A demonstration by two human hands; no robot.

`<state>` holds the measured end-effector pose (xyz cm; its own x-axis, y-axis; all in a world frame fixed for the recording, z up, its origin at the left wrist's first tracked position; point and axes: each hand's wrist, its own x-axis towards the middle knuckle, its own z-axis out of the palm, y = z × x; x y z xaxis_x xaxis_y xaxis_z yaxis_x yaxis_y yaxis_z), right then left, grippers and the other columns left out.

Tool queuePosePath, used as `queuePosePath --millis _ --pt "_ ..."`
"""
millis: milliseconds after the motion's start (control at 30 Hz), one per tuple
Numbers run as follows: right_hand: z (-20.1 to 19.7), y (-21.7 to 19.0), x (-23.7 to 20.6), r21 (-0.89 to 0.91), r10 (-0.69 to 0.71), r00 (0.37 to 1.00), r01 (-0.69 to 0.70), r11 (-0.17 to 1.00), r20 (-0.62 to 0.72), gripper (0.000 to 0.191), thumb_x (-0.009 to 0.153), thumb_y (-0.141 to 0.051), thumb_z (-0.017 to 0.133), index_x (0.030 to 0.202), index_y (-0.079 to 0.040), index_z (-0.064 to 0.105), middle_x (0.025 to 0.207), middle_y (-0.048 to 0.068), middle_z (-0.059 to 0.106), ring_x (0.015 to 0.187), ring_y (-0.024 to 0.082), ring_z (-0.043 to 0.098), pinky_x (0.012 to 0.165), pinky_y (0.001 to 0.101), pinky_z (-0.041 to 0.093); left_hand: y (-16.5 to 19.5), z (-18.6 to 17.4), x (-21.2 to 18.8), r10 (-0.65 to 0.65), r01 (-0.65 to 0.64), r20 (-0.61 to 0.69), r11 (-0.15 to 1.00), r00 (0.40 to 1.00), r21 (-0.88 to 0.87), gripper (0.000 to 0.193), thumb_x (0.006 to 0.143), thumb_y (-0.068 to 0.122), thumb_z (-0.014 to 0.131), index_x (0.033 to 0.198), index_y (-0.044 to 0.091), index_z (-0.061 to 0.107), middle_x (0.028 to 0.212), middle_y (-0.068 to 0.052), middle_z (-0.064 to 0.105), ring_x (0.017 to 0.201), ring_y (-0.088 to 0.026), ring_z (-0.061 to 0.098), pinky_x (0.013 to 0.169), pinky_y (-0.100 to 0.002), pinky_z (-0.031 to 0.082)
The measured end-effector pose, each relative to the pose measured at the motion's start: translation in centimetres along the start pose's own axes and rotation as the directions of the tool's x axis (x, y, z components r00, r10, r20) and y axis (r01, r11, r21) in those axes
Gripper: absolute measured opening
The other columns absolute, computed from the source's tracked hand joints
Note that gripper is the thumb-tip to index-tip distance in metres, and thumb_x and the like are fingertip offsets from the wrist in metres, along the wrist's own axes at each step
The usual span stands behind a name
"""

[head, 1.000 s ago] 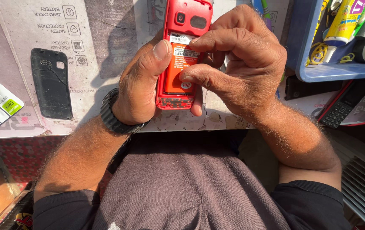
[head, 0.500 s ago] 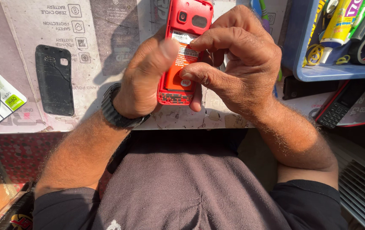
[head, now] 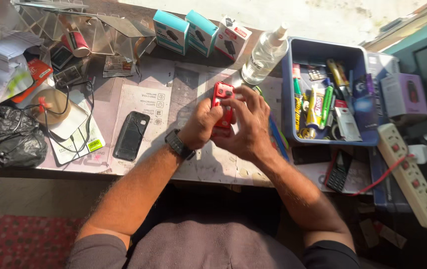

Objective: The person repeatedly opens and closes the back cover of a red mobile phone, removes and reinserts the battery, and presses the keypad. The person also handles a small white object and a pair of scissors.

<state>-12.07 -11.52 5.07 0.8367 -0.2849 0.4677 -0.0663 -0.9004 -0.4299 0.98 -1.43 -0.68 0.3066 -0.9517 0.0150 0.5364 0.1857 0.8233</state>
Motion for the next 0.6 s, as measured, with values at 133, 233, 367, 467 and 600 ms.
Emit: queuePosePath --millis 133,233,367,467,600 --pt "0.4 0.2 0.3 0.156 0.043 0.999 -0.041 0.987 -0.009 0.069 0.059 -0.024 0.093 0.12 -0.013 0.065 0.153 0.015 0.042 0.145 0.037 0.04 0.12 0.0522 0.036 0.5 0.4 0.0 0.028 -0.028 -0.005 0.985 1.0 -0.169 0.042 0.105 0.033 0.05 0.13 -0.001 0.055 0.105 -0.014 0.068 0.086 -0.019 0.07 0.074 -0.035 0.062" --pt "-0.3 -0.5 1.2 0.504 0.142 0.99 -0.125 0.854 0.006 0.066 0.062 -0.022 0.092 0.121 -0.009 0.067 0.162 0.015 0.036 0.158 0.035 0.031 0.13 0.0513 0.028 1.6 1.6 -0.2 0.084 -0.042 0.073 0.891 0.994 -0.452 0.048 0.107 0.042 0.05 0.133 0.001 0.052 0.11 -0.016 0.068 0.096 -0.023 0.071 0.083 -0.038 0.061" --pt "-0.9 -2.8 1.7 0.856 0.258 0.955 -0.252 0.452 0.145 0.074 0.058 -0.029 0.095 0.121 -0.006 0.067 0.165 0.013 0.029 0.155 0.032 0.03 0.119 0.0532 0.038 3.4 2.7 -1.0 0.193 -0.075 0.171 0.844 0.966 -0.531 0.045 0.105 0.032 0.06 0.136 0.0 0.05 0.124 -0.013 0.067 0.112 -0.023 0.069 0.1 -0.04 0.057" --pt "-0.6 -4.3 1.7 0.954 0.198 0.969 -0.192 0.229 0.147 0.081 0.063 -0.029 0.101 0.13 -0.001 0.065 0.168 0.014 0.027 0.161 0.032 0.027 0.134 0.051 0.026 3.7 3.0 -1.3 0.245 -0.131 0.143 0.83 0.959 -0.542 0.044 0.105 0.024 0.067 0.138 0.001 0.049 0.126 -0.012 0.066 0.116 -0.021 0.068 0.105 -0.04 0.056" --pt "-0.2 -5.3 1.7 0.97 0.221 0.958 -0.211 0.122 0.181 0.089 0.062 -0.034 0.101 0.135 0.0 0.063 0.169 0.016 0.028 0.16 0.033 0.028 0.134 0.0504 0.026 3.5 2.6 -1.5 0.273 -0.191 0.083 0.828 0.958 -0.527 0.047 0.099 0.021 0.071 0.136 0.002 0.049 0.125 -0.012 0.066 0.115 -0.02 0.069 0.105 -0.039 0.057"
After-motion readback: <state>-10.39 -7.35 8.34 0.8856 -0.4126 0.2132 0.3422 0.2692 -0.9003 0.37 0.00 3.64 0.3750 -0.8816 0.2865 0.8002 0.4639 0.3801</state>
